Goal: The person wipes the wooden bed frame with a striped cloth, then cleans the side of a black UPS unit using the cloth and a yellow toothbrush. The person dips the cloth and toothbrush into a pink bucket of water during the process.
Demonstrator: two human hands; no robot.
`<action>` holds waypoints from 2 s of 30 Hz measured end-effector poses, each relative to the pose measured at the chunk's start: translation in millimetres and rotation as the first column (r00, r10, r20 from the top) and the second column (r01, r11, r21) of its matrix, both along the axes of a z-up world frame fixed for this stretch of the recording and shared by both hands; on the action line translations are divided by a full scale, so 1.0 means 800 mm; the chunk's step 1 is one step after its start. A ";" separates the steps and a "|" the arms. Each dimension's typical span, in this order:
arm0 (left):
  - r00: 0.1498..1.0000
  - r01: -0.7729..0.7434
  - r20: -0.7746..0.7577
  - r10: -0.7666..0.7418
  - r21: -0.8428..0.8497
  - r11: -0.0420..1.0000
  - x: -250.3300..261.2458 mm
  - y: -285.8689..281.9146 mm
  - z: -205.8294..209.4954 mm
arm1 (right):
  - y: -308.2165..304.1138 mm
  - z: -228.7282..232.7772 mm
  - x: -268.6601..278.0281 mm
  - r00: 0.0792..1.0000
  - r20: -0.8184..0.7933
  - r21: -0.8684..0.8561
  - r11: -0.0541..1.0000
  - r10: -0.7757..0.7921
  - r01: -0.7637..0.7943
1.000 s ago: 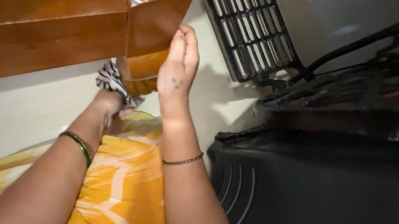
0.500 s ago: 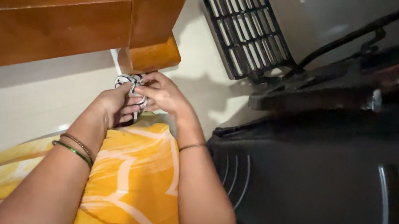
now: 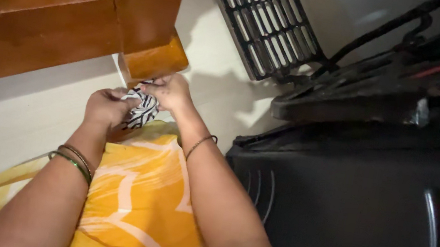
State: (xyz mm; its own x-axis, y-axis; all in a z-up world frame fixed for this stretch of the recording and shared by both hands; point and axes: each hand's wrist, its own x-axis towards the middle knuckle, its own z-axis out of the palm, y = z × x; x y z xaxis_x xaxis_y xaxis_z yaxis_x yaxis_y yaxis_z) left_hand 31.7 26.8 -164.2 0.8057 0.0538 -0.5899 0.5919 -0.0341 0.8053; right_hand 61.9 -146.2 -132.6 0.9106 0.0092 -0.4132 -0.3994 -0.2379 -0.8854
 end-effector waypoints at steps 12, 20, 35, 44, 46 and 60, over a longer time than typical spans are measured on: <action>0.893 0.432 -0.202 -0.402 0.640 0.636 -0.034 0.001 0.085 | 0.006 0.037 -0.016 0.980 -0.072 -0.663 0.725 0.185 -0.186; 0.964 -0.046 0.246 -0.100 0.526 0.849 -0.032 -0.008 0.076 | 0.005 0.039 -0.021 0.998 0.005 -0.341 0.939 0.055 -0.050; 0.961 0.179 0.104 -0.256 0.474 0.862 -0.038 -0.018 0.126 | -0.065 -0.066 -0.015 0.925 0.270 -0.273 0.900 -0.268 0.340; 0.915 0.229 0.155 -0.372 0.561 0.795 -0.013 -0.038 0.121 | -0.059 -0.094 0.052 0.892 0.452 -0.185 0.974 -0.032 0.129; 0.936 0.238 0.085 -0.341 0.562 0.792 -0.015 -0.039 0.117 | -0.060 -0.088 0.043 0.906 0.420 -0.266 0.946 -0.059 0.185; 0.940 0.239 0.071 -0.334 0.564 0.791 -0.011 -0.040 0.110 | -0.039 -0.110 0.103 0.852 0.486 -0.470 0.880 0.195 0.066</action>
